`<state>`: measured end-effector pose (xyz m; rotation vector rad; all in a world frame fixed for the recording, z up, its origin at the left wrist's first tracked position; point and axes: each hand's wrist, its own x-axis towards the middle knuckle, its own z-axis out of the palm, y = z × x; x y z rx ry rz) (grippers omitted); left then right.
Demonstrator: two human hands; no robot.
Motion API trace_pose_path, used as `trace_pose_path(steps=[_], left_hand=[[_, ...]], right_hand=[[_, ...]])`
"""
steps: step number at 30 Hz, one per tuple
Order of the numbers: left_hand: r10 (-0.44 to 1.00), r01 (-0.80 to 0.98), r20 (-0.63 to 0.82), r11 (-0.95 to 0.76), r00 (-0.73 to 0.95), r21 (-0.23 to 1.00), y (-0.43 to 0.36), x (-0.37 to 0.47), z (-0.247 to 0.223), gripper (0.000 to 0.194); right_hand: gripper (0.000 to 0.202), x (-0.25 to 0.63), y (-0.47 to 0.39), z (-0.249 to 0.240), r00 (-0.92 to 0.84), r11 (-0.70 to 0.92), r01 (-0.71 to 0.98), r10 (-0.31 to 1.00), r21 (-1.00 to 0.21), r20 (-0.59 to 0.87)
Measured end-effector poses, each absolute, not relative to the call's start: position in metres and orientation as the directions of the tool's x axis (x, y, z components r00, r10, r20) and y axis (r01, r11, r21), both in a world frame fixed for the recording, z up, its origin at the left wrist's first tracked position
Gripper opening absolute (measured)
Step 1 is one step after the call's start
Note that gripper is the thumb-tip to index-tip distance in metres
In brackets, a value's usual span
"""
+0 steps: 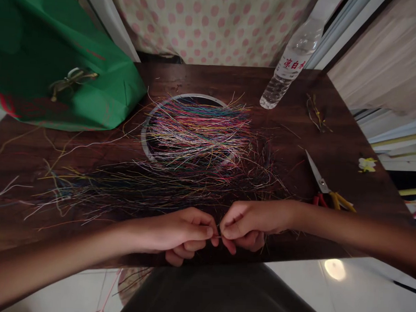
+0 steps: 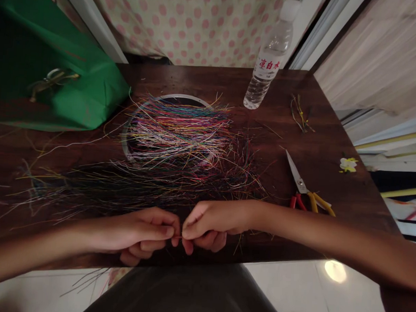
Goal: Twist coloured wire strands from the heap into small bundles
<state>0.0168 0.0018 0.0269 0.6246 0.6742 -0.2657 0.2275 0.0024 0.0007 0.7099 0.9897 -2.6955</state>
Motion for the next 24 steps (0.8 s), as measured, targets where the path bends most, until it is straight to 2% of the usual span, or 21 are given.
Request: trace_pose_path(steps=[6,10,14,16,18,20,22,24], left_hand=[[0.015,0.444,-0.706,0.768,0.708,0.462,-0.005,0.021,0.032,0.023],[0.002,0.446,-0.689,0.76,0.725,0.472,-0.006,0.022,0.032,0.019],[0.003,0.471,-0.677,0.716,0.736,0.516,-0.007,0.016,0.031,0.024],[0.046,0.546,-0.698,0.587,0.715,0.598,-0.008,0.012,0.033,0.026],[0.174,0.599,-0.683,0.362,0.709,0.714,-0.01,0.007,0.036,0.026],[0.302,0.619,-0.631,0.149,0.714,0.771,-0.013,0.004,0.039,0.026],[0.369,0.635,-0.605,0.049,0.706,0.771,-0.017,0.003,0.041,0.025],[0.386,0.65,-0.614,0.047,0.688,0.758,-0.02,0.004,0.042,0.025]], right_hand=[[0.026,0.223,0.0,0.004,-0.863,-0.714,0.333,0.033,-0.616,-0.504],[0.029,0.224,-0.001,0.006,-0.869,-0.68,0.341,0.036,-0.649,-0.494],[0.028,0.226,-0.001,0.009,-0.864,-0.586,0.368,0.073,-0.722,-0.499],[0.026,0.227,-0.003,0.012,-0.844,-0.54,0.393,0.108,-0.744,-0.525],[0.025,0.228,-0.007,0.015,-0.818,-0.498,0.415,0.161,-0.761,-0.552],[0.024,0.229,-0.011,0.016,-0.805,-0.45,0.427,0.206,-0.784,-0.556],[0.024,0.229,-0.016,0.015,-0.817,-0.416,0.415,0.22,-0.809,-0.533],[0.027,0.229,-0.021,0.013,-0.831,-0.421,0.387,0.226,-0.821,-0.508]])
